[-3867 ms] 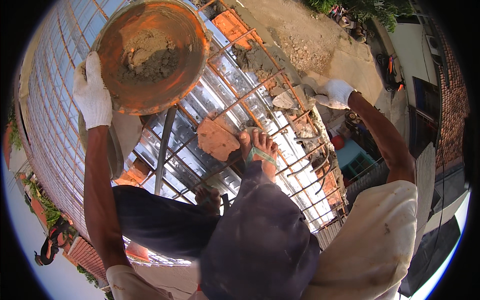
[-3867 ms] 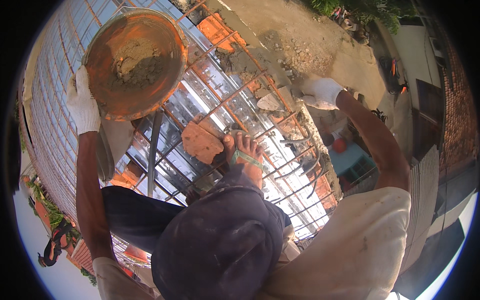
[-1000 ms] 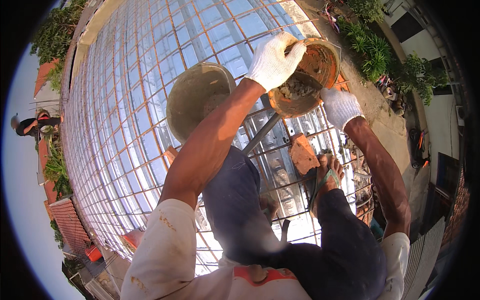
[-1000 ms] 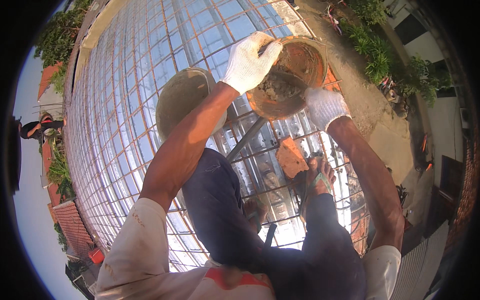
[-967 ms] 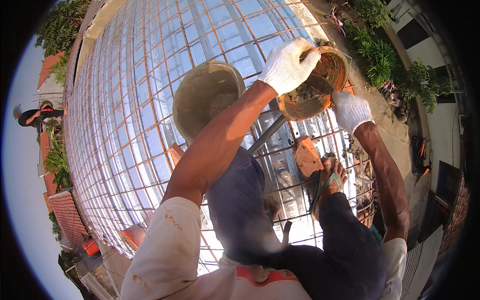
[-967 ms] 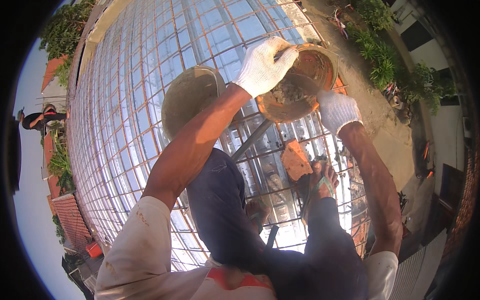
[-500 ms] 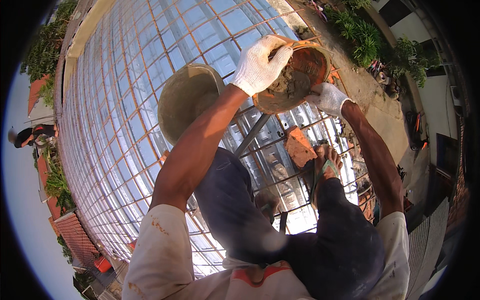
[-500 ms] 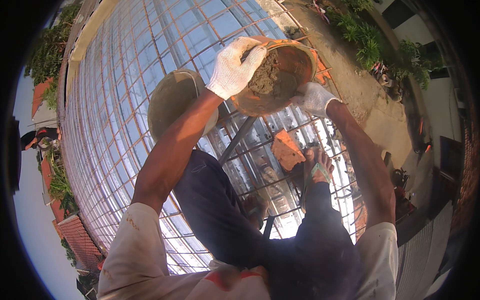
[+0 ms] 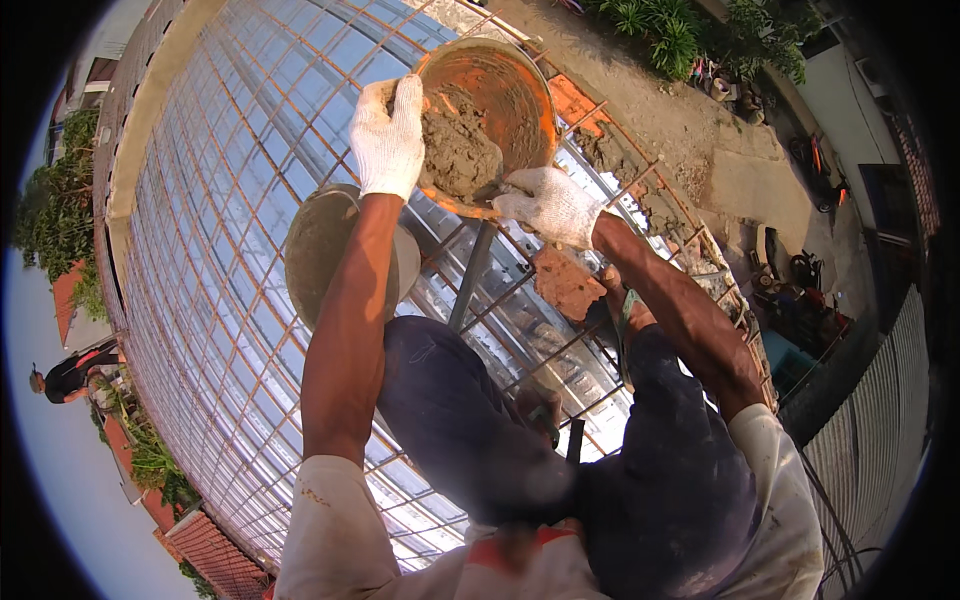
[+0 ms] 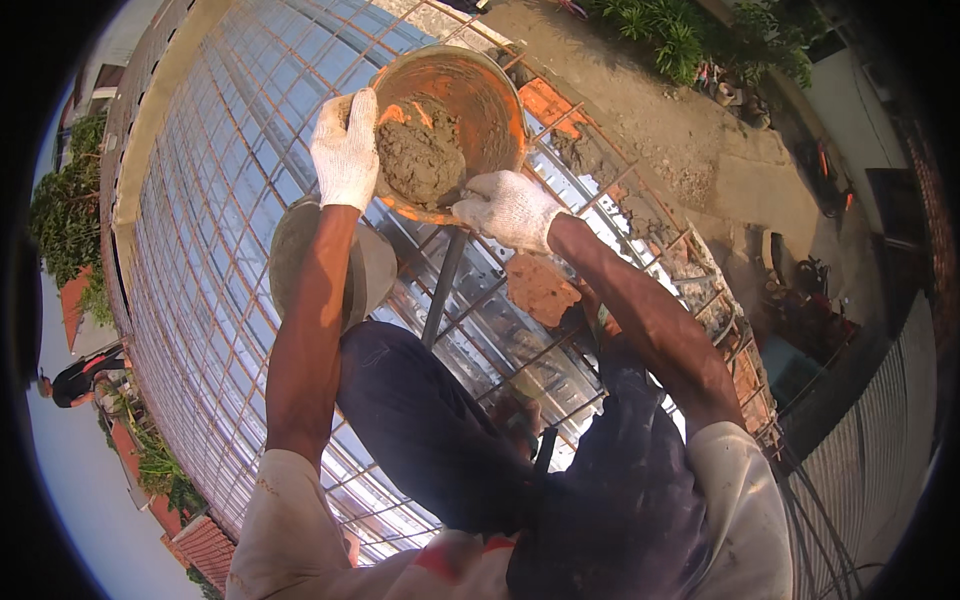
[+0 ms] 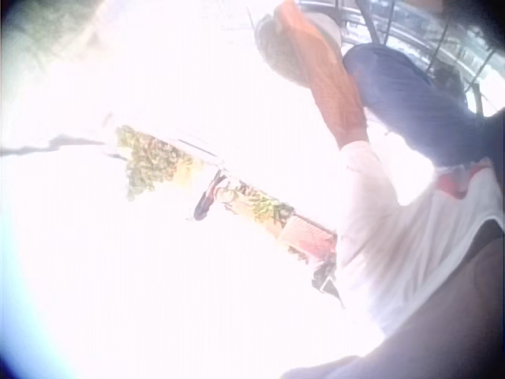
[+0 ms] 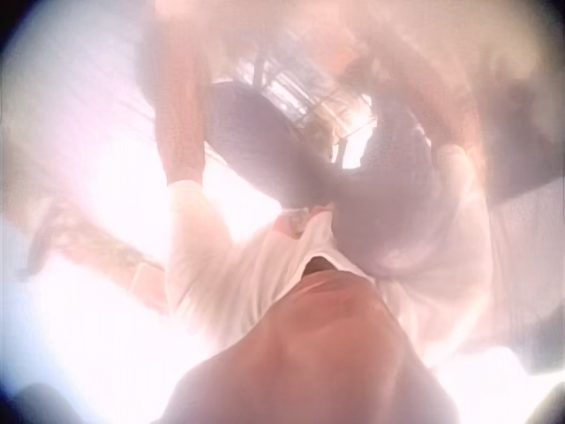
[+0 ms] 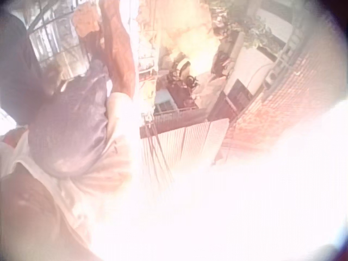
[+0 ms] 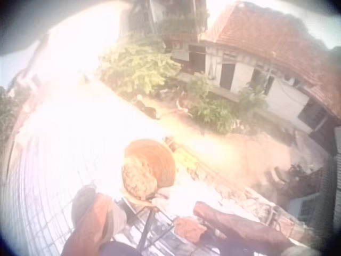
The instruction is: The person scoops mortar from a bucket with a trowel, spreads the mortar onto a wire mesh and brick foundation, and then positions and embeds bricks into the mortar to build a ledge.
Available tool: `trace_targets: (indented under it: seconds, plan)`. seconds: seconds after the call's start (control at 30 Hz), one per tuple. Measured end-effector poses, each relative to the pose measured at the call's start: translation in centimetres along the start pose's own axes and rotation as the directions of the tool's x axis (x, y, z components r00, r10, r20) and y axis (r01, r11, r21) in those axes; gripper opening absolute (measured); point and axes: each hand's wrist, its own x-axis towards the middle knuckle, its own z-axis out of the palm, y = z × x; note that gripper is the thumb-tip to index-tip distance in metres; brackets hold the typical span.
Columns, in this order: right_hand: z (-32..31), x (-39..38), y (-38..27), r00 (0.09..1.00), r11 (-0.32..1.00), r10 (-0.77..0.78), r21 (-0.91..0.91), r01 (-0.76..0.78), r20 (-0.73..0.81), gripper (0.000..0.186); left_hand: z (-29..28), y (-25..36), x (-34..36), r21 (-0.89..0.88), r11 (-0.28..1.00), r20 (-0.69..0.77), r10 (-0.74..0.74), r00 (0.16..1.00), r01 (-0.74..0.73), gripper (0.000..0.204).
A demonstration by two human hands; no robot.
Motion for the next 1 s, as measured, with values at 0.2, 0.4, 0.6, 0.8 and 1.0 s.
trace_targets:
  seconds: [0.2, 0.4, 0.6, 0.8, 1.0]
  plan:
    - [-1.2, -2.7, -1.1, 0.978, 0.978, -0.133, -0.183, 0.102, -0.163, 0.04, -3.4, -4.9, 1.8, 0.19, 0.973, 0.014, -0.134, 0.991, 0.129, 0.064]
    - [-1.2, -8.6, -0.3, 0.949, 0.951, -0.216, -0.272, 0.15, -0.23, 0.038, -6.9, -8.9, 2.7, 0.444, 0.891, 0.105, -0.155, 0.982, 0.094, 0.072]
    - [-2.4, -16.4, 1.2, 0.967, 0.952, -0.166, -0.288, 0.106, -0.191, 0.038, -8.2, -10.4, 2.7, 0.485, 0.874, 0.152, -0.082, 0.985, -0.002, 0.069]
    - [-4.5, -25.8, 0.8, 0.946, 0.96, 0.107, -0.215, -0.178, -0.305, 0.04, -9.2, -10.9, 4.4, 0.651, 0.759, 0.089, -0.039, 0.995, -0.028, 0.081]
    - [-5.8, -35.7, -0.4, 0.828, 0.927, 0.326, -0.017, -0.374, -0.456, 0.034, -7.2, -5.5, 2.1, 0.759, 0.649, 0.063, -0.003, 0.998, -0.046, 0.092]
